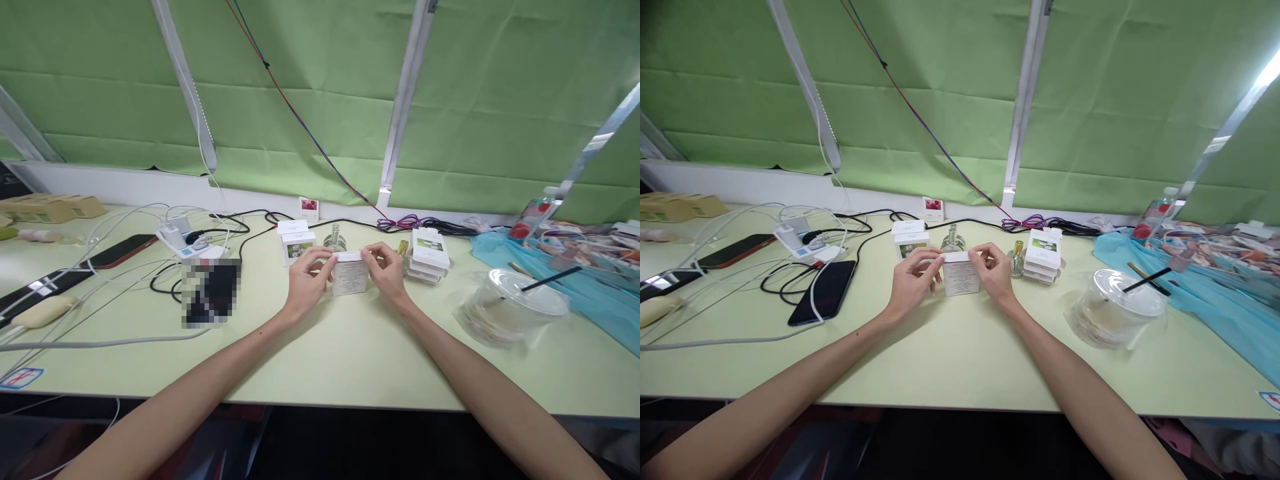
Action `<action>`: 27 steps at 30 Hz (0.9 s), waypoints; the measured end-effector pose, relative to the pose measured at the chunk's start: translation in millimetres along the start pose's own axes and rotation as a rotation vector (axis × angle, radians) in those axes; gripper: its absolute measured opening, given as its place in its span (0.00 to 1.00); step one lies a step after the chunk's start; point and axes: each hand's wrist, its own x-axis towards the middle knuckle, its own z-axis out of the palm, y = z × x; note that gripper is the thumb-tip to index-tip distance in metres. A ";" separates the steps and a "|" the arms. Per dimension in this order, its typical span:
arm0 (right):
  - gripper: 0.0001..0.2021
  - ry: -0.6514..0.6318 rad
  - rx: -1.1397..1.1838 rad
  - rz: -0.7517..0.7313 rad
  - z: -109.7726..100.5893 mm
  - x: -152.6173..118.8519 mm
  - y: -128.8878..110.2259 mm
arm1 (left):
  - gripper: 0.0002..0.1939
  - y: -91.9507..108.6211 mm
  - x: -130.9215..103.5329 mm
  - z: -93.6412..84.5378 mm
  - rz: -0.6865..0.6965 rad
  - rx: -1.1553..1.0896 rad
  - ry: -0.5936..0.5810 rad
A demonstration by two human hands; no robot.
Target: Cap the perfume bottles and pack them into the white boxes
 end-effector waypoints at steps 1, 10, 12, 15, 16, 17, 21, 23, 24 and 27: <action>0.15 0.003 -0.018 -0.018 0.2 -0.1 -0.7 | 0.15 -0.5 -0.2 -0.1 0.013 0.016 0.006; 0.17 -0.008 -0.072 -0.022 1.3 -0.1 -1.0 | 0.14 -4.5 -0.6 -0.2 0.089 0.107 0.024; 0.17 -0.009 -0.064 -0.024 1.5 0.0 -0.3 | 0.14 -4.4 -0.6 -0.4 0.104 0.126 0.028; 0.16 -0.011 -0.046 -0.025 1.2 0.0 1.0 | 0.13 -3.9 -0.5 -0.9 0.123 0.154 0.034; 0.15 -0.010 -0.040 -0.025 1.1 0.0 1.4 | 0.13 -3.7 -0.4 -1.0 0.126 0.161 0.034; 0.15 -0.009 -0.037 -0.027 0.9 -0.1 1.8 | 0.13 -3.5 -0.3 -1.1 0.127 0.165 0.034; 0.15 -0.004 -0.055 -0.043 0.7 -0.1 2.1 | 0.12 -2.9 -0.5 -1.0 0.121 0.168 0.027; 0.16 -0.003 -0.062 -0.040 0.9 0.0 1.5 | 0.12 -2.4 -0.9 -1.1 0.120 0.181 0.017; 0.16 -0.002 -0.061 -0.037 1.0 0.2 1.2 | 0.12 -2.2 -1.2 -1.2 0.120 0.192 0.011; 0.15 -0.001 -0.052 -0.033 1.4 0.7 0.6 | 0.13 -1.9 -2.0 -1.5 0.126 0.225 -0.007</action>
